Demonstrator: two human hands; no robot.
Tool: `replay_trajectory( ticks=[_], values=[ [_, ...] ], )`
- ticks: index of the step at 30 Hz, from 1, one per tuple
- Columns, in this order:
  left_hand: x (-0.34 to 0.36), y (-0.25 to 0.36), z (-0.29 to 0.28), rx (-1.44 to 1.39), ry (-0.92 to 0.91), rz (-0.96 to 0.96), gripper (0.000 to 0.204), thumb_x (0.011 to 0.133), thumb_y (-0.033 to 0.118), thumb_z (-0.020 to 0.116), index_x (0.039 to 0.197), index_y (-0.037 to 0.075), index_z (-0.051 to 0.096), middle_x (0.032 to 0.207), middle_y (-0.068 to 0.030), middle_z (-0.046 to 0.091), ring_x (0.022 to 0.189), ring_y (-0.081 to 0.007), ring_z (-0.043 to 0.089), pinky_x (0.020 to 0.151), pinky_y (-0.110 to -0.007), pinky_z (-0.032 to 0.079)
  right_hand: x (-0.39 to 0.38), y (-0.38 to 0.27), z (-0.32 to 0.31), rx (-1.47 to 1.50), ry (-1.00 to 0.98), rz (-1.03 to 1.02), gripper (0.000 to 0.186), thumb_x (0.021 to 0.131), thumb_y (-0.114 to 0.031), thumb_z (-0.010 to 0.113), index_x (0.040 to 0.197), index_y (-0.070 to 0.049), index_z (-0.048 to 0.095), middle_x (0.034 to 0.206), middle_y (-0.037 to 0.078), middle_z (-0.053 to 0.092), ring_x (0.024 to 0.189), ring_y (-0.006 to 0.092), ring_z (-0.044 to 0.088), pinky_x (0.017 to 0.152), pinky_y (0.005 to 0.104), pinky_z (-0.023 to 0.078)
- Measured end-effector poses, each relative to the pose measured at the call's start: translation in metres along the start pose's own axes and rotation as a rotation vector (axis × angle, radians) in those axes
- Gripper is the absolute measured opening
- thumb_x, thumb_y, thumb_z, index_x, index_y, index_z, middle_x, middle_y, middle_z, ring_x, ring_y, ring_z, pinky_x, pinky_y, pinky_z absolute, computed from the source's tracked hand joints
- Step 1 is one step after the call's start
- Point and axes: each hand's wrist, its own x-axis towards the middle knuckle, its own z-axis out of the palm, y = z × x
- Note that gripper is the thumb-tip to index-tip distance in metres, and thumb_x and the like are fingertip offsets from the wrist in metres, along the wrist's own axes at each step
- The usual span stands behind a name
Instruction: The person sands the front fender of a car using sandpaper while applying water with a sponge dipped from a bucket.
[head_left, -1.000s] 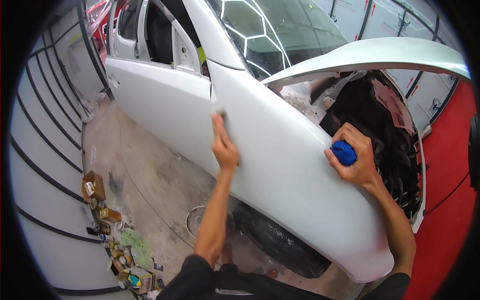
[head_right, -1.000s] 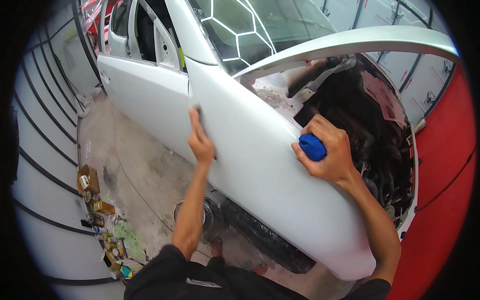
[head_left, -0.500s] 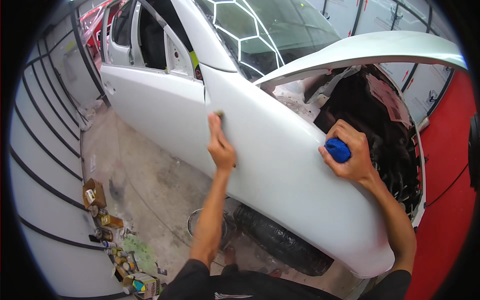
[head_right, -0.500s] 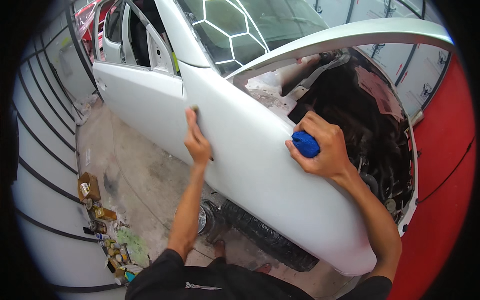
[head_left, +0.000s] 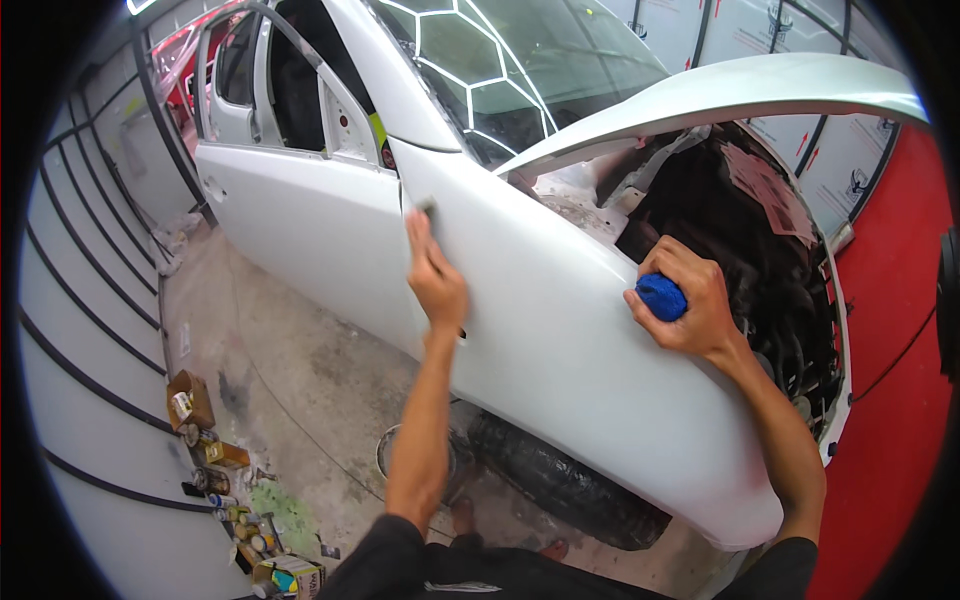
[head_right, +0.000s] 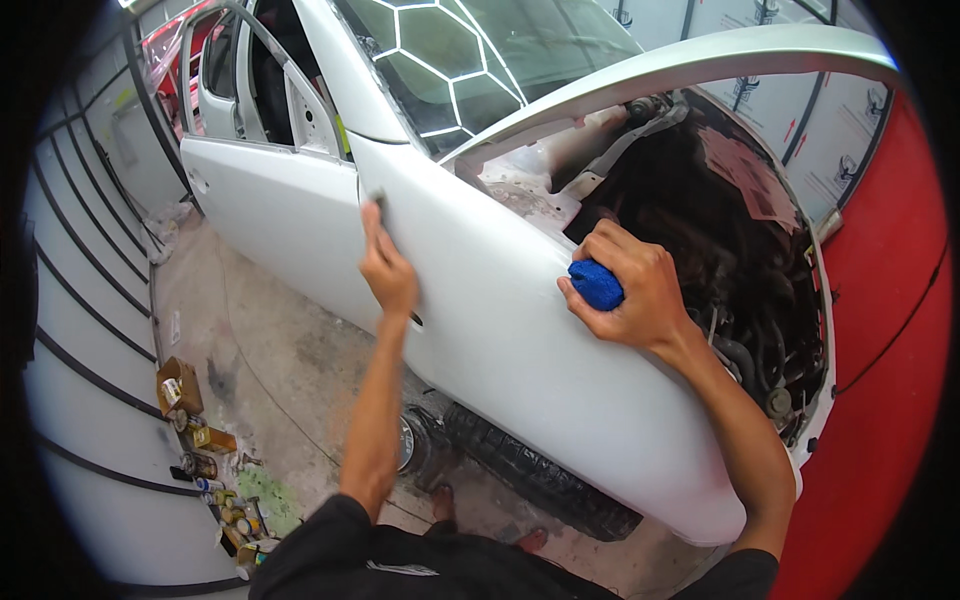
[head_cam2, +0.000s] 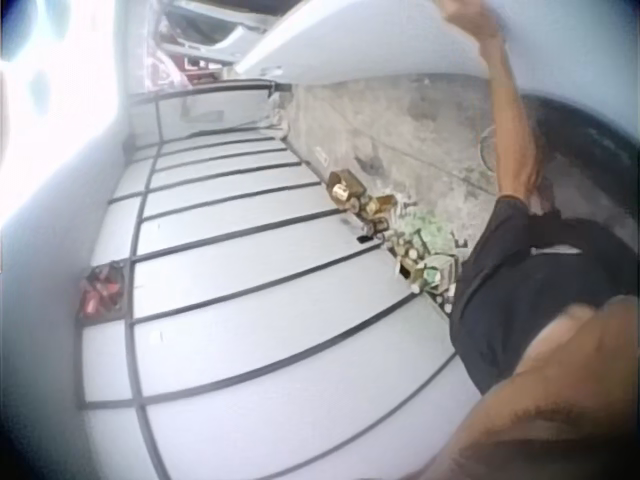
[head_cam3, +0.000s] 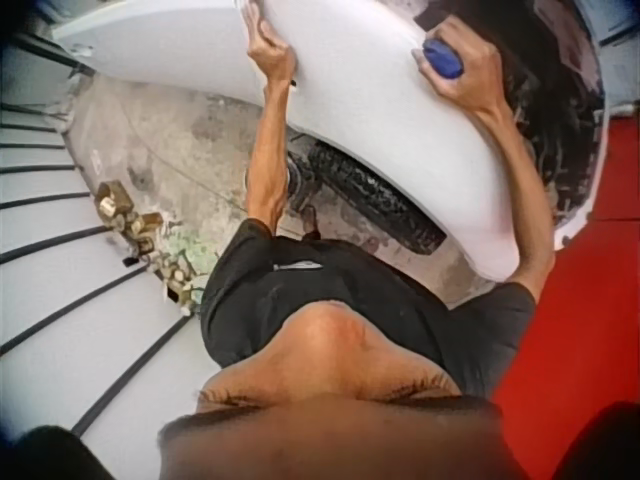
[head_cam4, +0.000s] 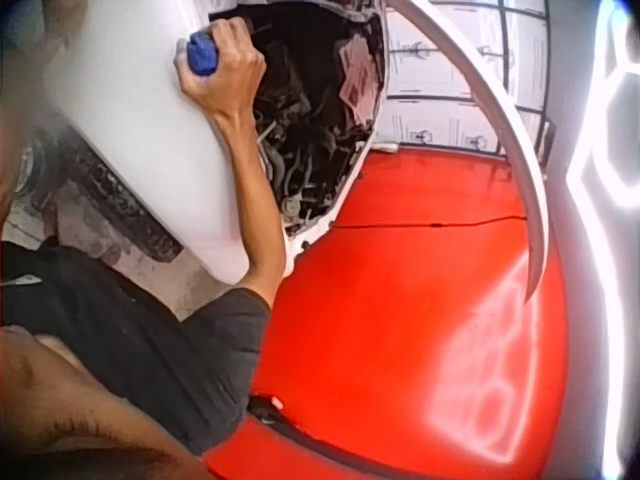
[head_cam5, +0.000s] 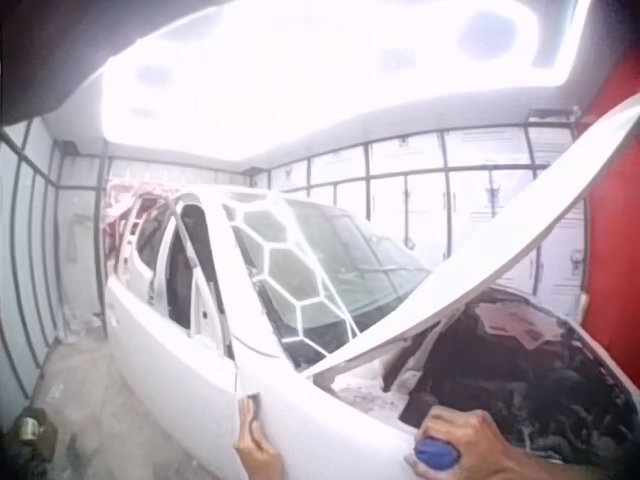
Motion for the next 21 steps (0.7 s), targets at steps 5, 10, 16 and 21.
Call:
replay_trajectory(
  ticks=[5,10,16,21],
  values=[
    [0.023,-0.002,0.008,0.033,0.067,0.094,0.043,0.108,0.007,0.038,0.146,-0.008,0.051,0.149,-0.0288,0.052,0.145,-0.0425,0.044,0.118,-0.045,0.039,0.001,-0.001,0.0,0.022,0.012,0.025,0.021,0.077,-0.016,0.08,0.084,-0.004,0.064,0.081,0.011,0.059,0.067,0.0317,0.063,0.06,0.037,0.051],
    [0.052,0.004,0.011,-0.113,0.027,-0.083,0.042,0.107,0.008,0.04,0.143,-0.009,0.054,0.146,-0.0286,0.055,0.143,-0.0436,0.046,0.119,-0.045,0.038,0.0,-0.002,-0.001,0.001,-0.015,0.024,0.022,0.077,-0.017,0.08,0.084,-0.004,0.063,0.081,0.01,0.06,0.067,0.0314,0.064,0.061,0.0367,0.051],
    [0.061,0.005,0.014,-0.07,0.058,0.056,0.04,0.109,0.011,0.041,0.141,-0.009,0.056,0.147,-0.0275,0.055,0.142,-0.041,0.049,0.119,-0.042,0.038,0.0,0.0,-0.001,-0.001,-0.017,0.009,0.021,0.078,-0.017,0.079,0.083,-0.005,0.063,0.082,0.009,0.06,0.068,0.0309,0.064,0.061,0.0369,0.052],
    [0.023,0.03,0.01,-0.048,0.016,0.114,0.043,0.108,0.006,0.043,0.148,-0.009,0.048,0.151,-0.0294,0.05,0.145,-0.0387,0.046,0.12,-0.043,0.037,0.0,0.0,-0.002,-0.019,-0.027,0.028,0.02,0.079,-0.018,0.079,0.085,-0.006,0.064,0.082,0.009,0.06,0.07,0.0307,0.065,0.062,0.0377,0.052]
  ],
)
